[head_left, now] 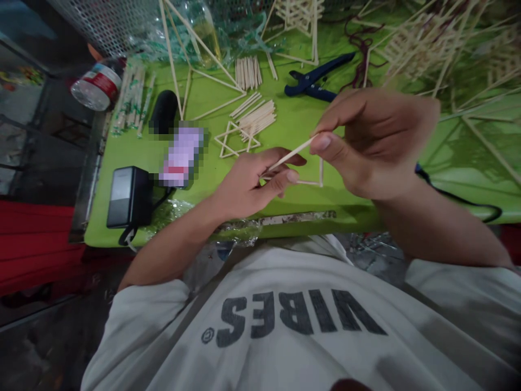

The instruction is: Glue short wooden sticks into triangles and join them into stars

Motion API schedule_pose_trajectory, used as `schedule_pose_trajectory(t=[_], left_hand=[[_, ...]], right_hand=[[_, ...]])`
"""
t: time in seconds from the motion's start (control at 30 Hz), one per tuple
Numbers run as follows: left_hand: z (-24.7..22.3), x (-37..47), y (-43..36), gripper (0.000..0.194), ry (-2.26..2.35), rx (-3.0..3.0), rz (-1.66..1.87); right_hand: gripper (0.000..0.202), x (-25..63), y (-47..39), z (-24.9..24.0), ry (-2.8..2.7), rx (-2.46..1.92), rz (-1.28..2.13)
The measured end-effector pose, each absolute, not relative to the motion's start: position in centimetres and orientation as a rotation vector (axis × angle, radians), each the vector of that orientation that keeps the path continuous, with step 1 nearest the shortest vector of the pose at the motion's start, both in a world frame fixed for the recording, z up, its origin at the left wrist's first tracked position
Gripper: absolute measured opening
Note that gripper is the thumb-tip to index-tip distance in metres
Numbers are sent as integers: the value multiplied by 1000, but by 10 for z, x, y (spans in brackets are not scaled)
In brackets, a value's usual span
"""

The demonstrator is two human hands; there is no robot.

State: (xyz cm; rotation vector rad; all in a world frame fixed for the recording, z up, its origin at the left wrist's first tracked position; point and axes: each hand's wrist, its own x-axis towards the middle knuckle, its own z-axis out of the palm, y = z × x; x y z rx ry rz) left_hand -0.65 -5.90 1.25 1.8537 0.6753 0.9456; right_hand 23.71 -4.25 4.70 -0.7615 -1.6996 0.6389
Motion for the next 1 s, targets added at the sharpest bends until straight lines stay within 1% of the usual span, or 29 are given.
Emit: schedule_pose_trajectory(t=[0.07, 0.13, 0.23, 0.33, 0.47, 0.6, 0.63, 0.67, 0.77, 0.8, 0.87, 1.0], left_hand=[[10, -8, -58, 49, 731, 1846, 957], [6, -9, -56, 49, 773, 1843, 1007], [1, -8, -51, 48, 766, 1800, 1139], [3, -6, -50, 48, 808, 1697, 1232], [12, -4, -50, 44, 865, 1607, 1313], [15, -4, -47, 42, 861, 1555, 1344], [14, -4, -47, 40, 853, 1540, 1350], [13, -5, -46, 40, 847, 1527, 1356], [11, -6, -45, 39, 866, 1512, 1355], [11, -6, -45, 41, 881, 1515, 1347], [11, -7, -45, 42, 899, 1527, 1329], [11, -7, -48, 42, 906, 1573, 1322]], right_hand=[[55, 237, -43, 46, -1653, -838, 606], [57, 238, -42, 43, -1603, -904, 598], [46, 242, -36, 37, -1533, -933, 614], [33, 246, -28, 36, -1519, -860, 652], [27, 242, -23, 39, -1479, -822, 713], [43, 235, -24, 38, -1375, -834, 692], [44, 234, -24, 37, -1362, -833, 689], [41, 235, -25, 38, -1361, -830, 699], [24, 240, -26, 40, -1434, -815, 789], [21, 242, -27, 40, -1458, -817, 802], [25, 243, -26, 40, -1462, -842, 751], [47, 243, -27, 38, -1434, -922, 611]])
